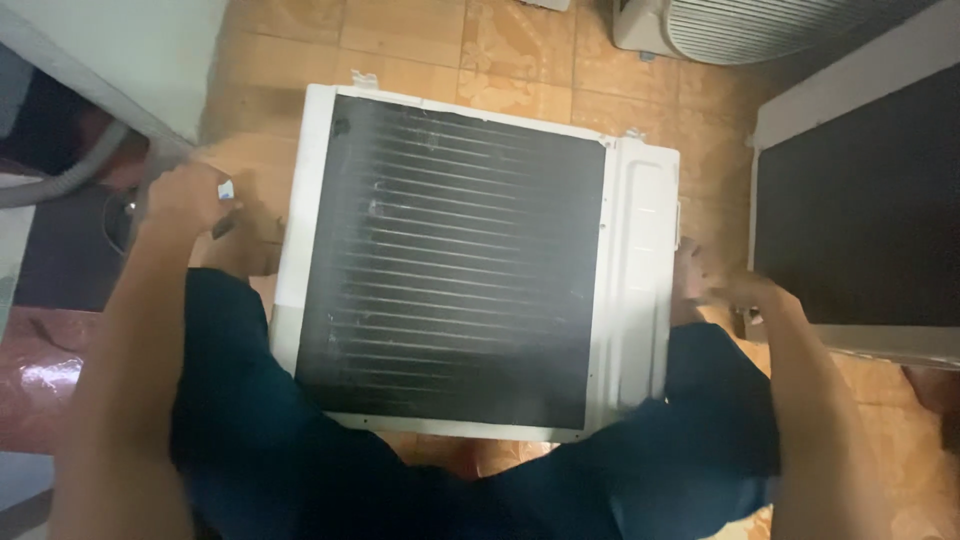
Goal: Cleaning the metal fins of an appliance component using small abrasive pads
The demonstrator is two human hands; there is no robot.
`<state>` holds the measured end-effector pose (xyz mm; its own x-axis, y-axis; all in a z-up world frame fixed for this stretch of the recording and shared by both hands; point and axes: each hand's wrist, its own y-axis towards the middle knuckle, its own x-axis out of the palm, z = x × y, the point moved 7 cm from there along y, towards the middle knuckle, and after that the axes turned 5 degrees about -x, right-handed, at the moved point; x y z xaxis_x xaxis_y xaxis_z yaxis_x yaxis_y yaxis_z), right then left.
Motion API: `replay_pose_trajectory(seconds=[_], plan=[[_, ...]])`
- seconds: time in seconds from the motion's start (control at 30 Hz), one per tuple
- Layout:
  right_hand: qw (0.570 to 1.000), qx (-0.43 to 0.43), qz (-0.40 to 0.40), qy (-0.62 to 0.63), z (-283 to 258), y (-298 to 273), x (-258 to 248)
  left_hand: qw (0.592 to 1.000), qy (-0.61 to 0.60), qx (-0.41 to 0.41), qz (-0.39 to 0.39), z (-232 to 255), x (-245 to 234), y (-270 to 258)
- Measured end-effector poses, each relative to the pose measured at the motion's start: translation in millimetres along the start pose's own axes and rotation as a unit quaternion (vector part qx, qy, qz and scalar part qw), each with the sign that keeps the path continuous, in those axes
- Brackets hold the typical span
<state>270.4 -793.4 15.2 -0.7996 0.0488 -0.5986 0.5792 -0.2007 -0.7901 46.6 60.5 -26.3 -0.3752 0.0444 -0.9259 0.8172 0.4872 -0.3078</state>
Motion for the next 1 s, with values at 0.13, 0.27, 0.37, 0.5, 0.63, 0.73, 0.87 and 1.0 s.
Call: replay_pose_trajectory(seconds=[0.13, 0.27, 0.37, 0.5, 0.63, 0.73, 0.87, 1.0], plan=[[0.997, -0.03, 0.071, -0.025, 36, 56, 2, 0.999, -0.034, -0.032, -0.025, -5, -12, -19], [0.987, -0.019, 0.002, 0.158, 83, 120, 40, 0.991, -0.128, 0.003, -0.029, -32, 35, -9], [0.927, -0.049, -0.042, 0.368, 76, 74, 44, 0.994, -0.06, 0.09, -0.035, -56, 125, 20], [0.978, -0.053, 0.026, 0.198, 46, 25, 12, 0.932, 0.33, 0.124, 0.077, -40, 103, 5], [0.999, 0.011, 0.032, 0.004, 39, -35, -10, 0.972, 0.216, 0.095, 0.019, -44, 124, -12], [0.98, -0.052, 0.081, -0.172, 53, 24, -15, 0.949, 0.295, 0.091, -0.068, -71, 145, 13], [0.966, -0.111, 0.228, 0.055, 79, 93, -53, 0.915, -0.217, -0.333, -0.07, -95, 122, 0], [0.877, -0.284, 0.383, 0.055, 16, -4, -100, 0.99, -0.018, -0.113, -0.079, -53, 65, -8]])
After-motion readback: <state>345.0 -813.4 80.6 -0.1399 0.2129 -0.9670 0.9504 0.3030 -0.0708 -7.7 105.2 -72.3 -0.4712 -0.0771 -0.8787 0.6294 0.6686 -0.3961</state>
